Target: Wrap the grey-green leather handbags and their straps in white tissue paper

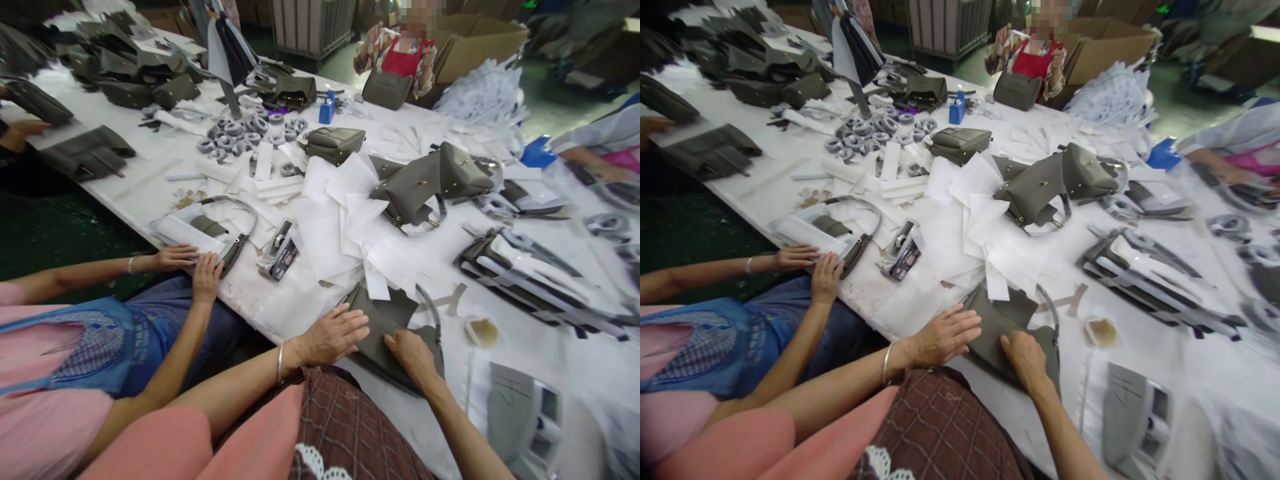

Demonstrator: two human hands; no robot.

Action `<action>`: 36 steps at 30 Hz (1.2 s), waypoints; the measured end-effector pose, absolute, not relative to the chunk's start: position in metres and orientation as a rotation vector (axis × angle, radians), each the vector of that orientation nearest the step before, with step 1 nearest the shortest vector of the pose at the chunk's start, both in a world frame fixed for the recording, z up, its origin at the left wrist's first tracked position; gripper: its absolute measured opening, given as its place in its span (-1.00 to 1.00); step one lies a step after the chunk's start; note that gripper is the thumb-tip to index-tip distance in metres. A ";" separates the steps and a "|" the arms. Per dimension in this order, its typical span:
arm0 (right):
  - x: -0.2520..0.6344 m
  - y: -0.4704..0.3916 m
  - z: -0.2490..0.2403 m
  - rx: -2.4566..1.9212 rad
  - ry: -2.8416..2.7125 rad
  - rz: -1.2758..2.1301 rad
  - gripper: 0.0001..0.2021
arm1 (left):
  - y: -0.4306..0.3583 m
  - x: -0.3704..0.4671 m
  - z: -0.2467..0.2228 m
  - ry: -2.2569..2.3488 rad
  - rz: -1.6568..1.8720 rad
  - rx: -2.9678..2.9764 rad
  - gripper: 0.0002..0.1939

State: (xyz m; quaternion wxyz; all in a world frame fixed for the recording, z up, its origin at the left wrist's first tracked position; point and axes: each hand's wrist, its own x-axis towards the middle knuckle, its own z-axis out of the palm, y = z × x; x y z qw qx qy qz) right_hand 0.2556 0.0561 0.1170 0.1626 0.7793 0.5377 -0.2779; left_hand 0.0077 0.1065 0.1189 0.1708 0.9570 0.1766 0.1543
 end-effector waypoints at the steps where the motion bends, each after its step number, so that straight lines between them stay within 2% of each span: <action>1: 0.254 0.056 0.118 2.217 1.536 -0.787 -0.63 | 0.105 -0.005 0.126 0.684 0.486 2.707 -0.51; 3: 0.251 0.056 0.119 2.215 1.537 -0.770 -0.65 | 0.100 -0.029 0.132 1.101 0.504 2.624 -0.36; 5: 0.249 0.055 0.119 2.226 1.526 -0.758 -0.65 | 0.095 -0.047 0.129 1.396 0.374 2.480 -0.25; 6: 0.249 0.055 0.120 2.235 1.519 -0.760 -0.65 | 0.093 -0.052 0.126 1.463 0.262 2.400 -0.30; 9: 0.252 0.054 0.123 2.260 1.497 -0.795 -0.60 | 0.087 -0.056 0.118 1.472 -0.003 2.143 -0.63; 10: 0.254 0.054 0.126 2.271 1.488 -0.805 -0.58 | 0.084 -0.055 0.117 1.447 -0.036 2.062 -0.67; 11: 0.254 0.054 0.129 2.289 1.484 -0.807 -0.57 | 0.082 -0.052 0.117 1.420 -0.049 1.995 -0.65; 14: 0.252 0.053 0.140 2.382 1.510 -0.780 -0.60 | 0.075 -0.045 0.117 1.328 -0.149 1.952 -0.42; 15: 0.250 0.052 0.143 2.417 1.532 -0.778 -0.62 | 0.074 -0.044 0.118 1.306 -0.215 1.973 -0.43; 18: 0.250 0.048 0.146 2.525 1.578 -0.815 -0.74 | 0.078 -0.045 0.126 1.308 -0.366 2.029 -0.78; 21: 0.257 0.045 0.150 2.766 1.576 -0.934 -0.74 | 0.097 -0.050 0.154 1.338 -0.164 1.987 -0.77; 24: 0.266 0.050 0.166 2.970 1.745 -1.236 -0.44 | 0.124 -0.046 0.199 0.996 0.140 1.631 -0.71; 27: 0.267 0.064 0.196 2.792 2.138 -1.658 -0.23 | 0.146 -0.020 0.239 0.607 0.186 1.187 -0.55; 29: 0.268 0.071 0.216 2.590 2.228 -1.966 -0.28 | 0.156 0.006 0.251 0.470 0.225 1.004 -0.46; 32: 0.278 0.069 0.234 2.383 2.049 -2.441 -0.49 | 0.167 0.045 0.246 0.435 0.269 0.894 -0.43; 34: 0.292 0.061 0.237 2.389 1.895 -2.693 -0.69 | 0.172 0.064 0.231 0.478 0.296 0.872 -0.47; 36: 0.309 0.054 0.237 2.551 1.784 -2.822 -0.76 | 0.173 0.078 0.214 0.509 0.350 0.800 -0.50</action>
